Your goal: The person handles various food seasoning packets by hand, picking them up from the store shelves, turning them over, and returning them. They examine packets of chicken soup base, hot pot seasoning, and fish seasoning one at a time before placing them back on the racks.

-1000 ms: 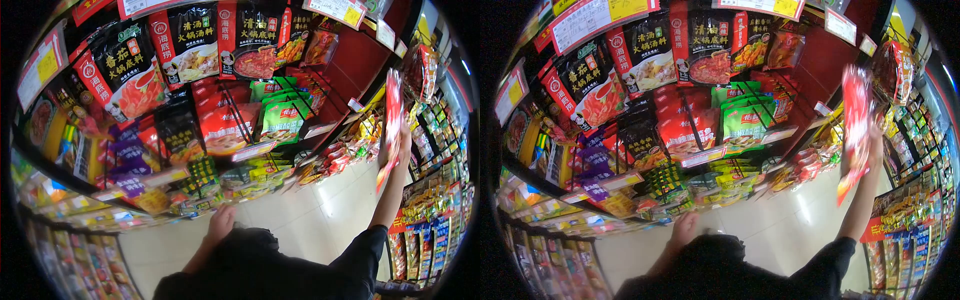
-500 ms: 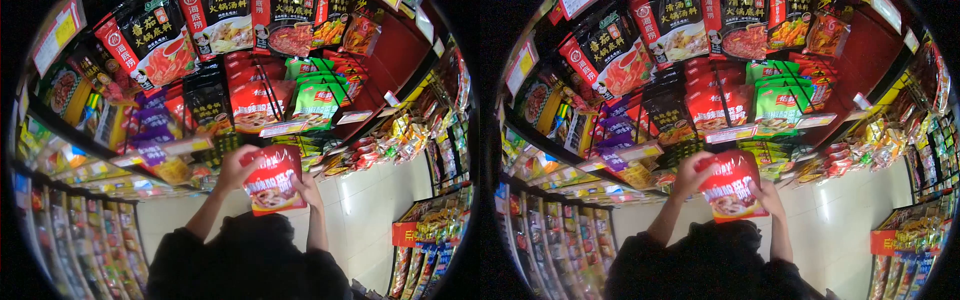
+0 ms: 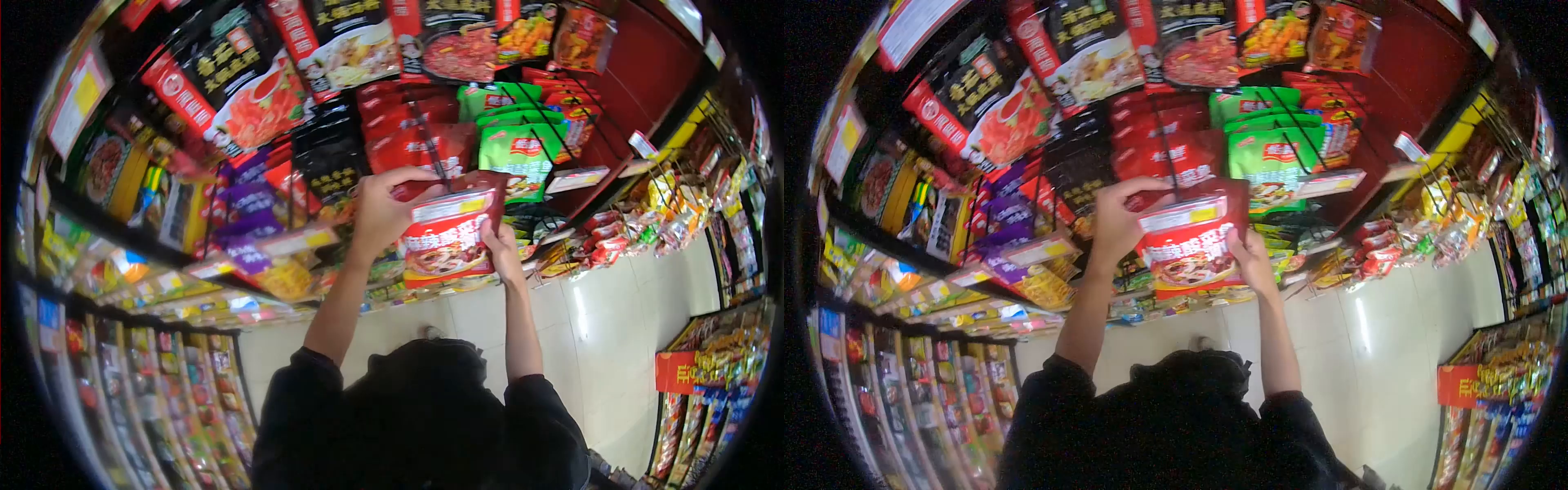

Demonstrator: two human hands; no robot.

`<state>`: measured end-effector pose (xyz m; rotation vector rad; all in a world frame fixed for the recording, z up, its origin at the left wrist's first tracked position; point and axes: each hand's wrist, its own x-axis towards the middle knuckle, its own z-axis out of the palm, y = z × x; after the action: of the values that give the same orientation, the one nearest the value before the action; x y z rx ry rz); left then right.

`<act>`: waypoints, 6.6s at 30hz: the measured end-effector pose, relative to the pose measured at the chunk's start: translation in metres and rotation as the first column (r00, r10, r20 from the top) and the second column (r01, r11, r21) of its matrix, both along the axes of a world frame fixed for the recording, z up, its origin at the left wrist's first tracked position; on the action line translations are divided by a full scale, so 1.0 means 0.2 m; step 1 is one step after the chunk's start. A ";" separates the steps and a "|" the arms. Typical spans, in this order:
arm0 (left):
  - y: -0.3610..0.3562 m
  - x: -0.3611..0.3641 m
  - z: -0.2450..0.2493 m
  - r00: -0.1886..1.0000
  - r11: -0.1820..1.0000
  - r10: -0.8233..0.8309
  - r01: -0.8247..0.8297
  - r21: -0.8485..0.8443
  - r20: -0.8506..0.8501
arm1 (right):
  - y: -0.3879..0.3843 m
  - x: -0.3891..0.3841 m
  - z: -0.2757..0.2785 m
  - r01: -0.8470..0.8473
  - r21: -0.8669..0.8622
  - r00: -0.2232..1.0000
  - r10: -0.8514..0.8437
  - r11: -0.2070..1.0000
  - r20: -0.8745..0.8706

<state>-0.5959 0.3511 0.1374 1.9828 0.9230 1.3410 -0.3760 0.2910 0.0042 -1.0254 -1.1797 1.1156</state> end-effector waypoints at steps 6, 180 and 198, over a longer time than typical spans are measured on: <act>0.05 -0.01 -0.04 0.986 0.978 -0.125 0.142 -0.153 0.113 | 0.06 0.02 -0.02 0.005 0.141 0.995 -0.020 0.990 0.102; -1.01 -1.05 -0.90 0.735 0.765 0.553 -0.262 -0.588 0.392 | -0.37 -0.96 0.00 -0.617 -0.168 0.714 0.636 0.769 0.291; -0.46 -0.74 -0.25 0.862 0.912 0.268 -0.083 -0.401 0.430 | -0.04 -0.94 0.32 -0.040 0.054 0.986 0.031 0.998 0.165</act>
<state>-0.7441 0.2601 0.0872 1.2201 1.0391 1.5306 -0.5633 0.2838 0.0680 -1.0716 -1.3584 1.0345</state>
